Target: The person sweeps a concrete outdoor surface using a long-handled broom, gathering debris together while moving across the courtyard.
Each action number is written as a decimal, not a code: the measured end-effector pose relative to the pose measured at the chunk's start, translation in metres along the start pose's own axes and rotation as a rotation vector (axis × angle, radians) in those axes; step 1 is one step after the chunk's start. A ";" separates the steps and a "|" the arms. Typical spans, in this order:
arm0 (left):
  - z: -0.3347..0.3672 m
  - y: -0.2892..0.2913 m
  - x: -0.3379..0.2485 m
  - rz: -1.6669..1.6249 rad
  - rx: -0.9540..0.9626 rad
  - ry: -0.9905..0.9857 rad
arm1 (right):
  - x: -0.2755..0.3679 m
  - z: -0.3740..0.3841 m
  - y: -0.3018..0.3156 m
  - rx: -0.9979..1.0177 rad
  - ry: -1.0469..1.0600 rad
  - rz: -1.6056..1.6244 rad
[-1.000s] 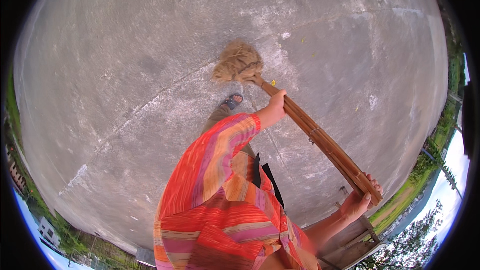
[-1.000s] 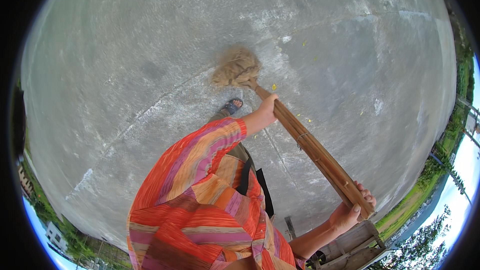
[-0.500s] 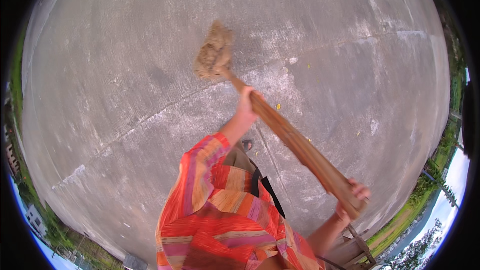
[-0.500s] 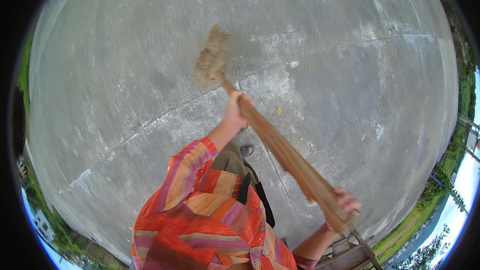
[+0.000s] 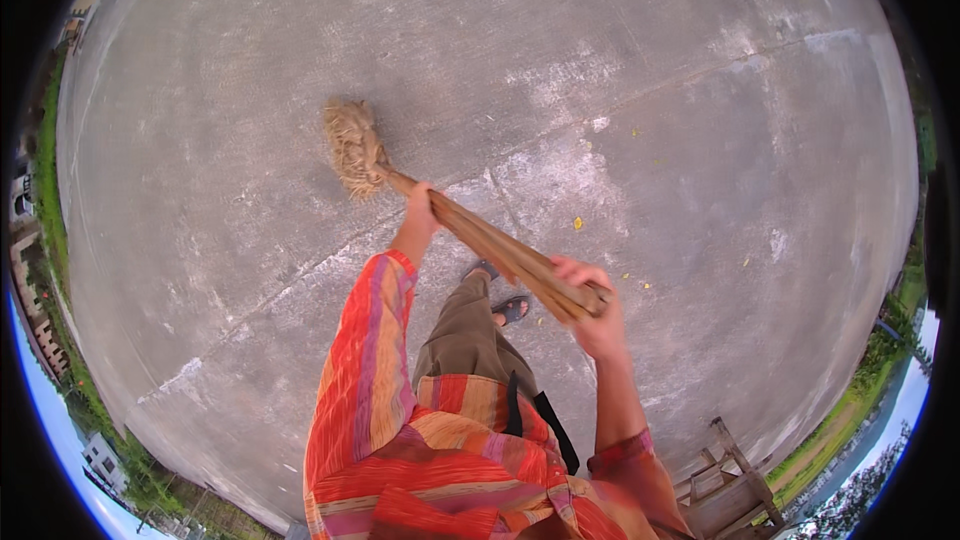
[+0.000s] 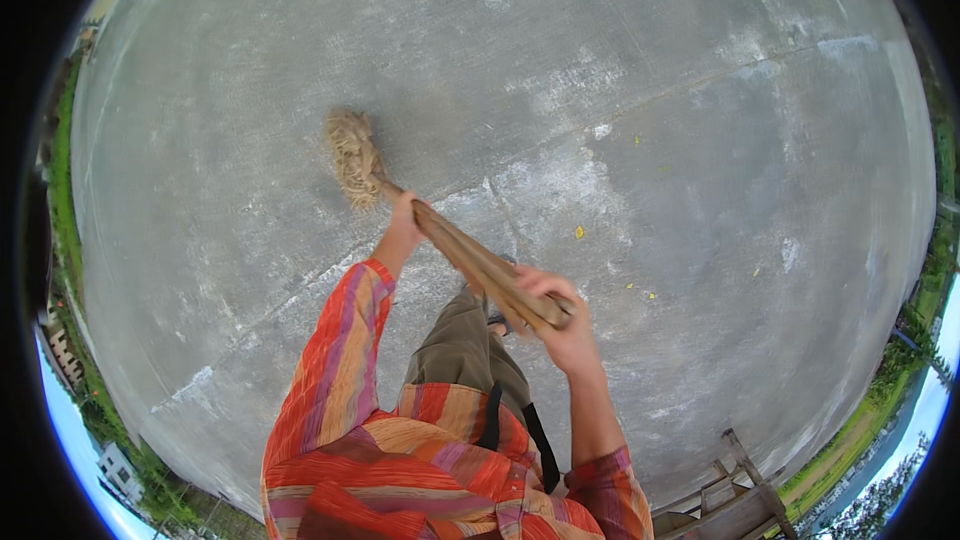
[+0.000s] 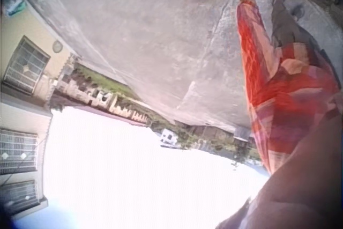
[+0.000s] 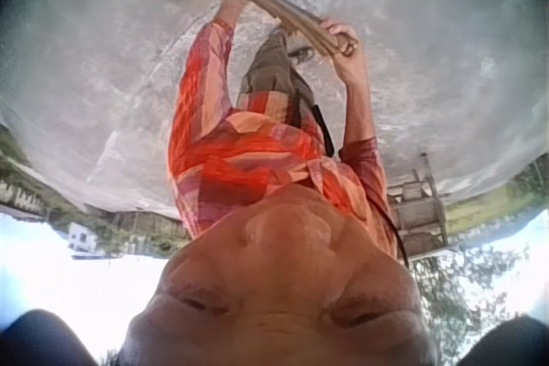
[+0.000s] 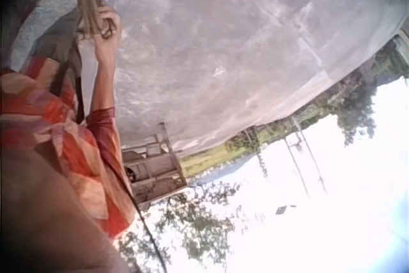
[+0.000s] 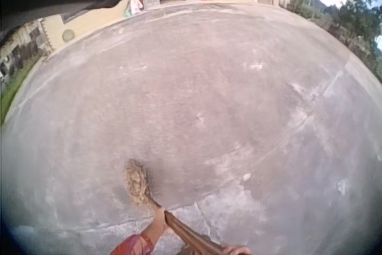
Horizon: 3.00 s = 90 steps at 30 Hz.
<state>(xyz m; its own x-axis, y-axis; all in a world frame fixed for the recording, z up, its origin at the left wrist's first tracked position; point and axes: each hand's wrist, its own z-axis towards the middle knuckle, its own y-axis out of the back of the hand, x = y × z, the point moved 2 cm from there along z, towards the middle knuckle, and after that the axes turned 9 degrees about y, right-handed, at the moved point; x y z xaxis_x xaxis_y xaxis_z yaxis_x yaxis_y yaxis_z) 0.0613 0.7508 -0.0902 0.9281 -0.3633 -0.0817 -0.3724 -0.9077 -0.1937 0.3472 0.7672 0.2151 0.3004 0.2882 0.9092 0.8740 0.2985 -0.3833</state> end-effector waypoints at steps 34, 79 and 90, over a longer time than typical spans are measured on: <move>-0.139 0.154 0.165 -0.294 -0.054 -0.041 | 0.036 -0.154 0.023 -0.322 0.095 0.464; -0.144 -0.024 0.549 -0.010 0.318 0.453 | 0.180 -0.431 0.194 -0.457 0.483 -0.210; -0.282 -0.092 0.567 -0.106 0.590 0.593 | 0.279 -0.503 0.180 -0.308 0.794 -0.347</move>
<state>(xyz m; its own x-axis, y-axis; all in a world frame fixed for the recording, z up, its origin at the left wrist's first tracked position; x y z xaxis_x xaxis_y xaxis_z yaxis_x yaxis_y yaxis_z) 0.6231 0.5687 0.1570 0.7449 -0.4825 0.4608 -0.0712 -0.7442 -0.6641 0.7804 0.4433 0.4815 0.0765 -0.5156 0.8534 0.9931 -0.0368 -0.1112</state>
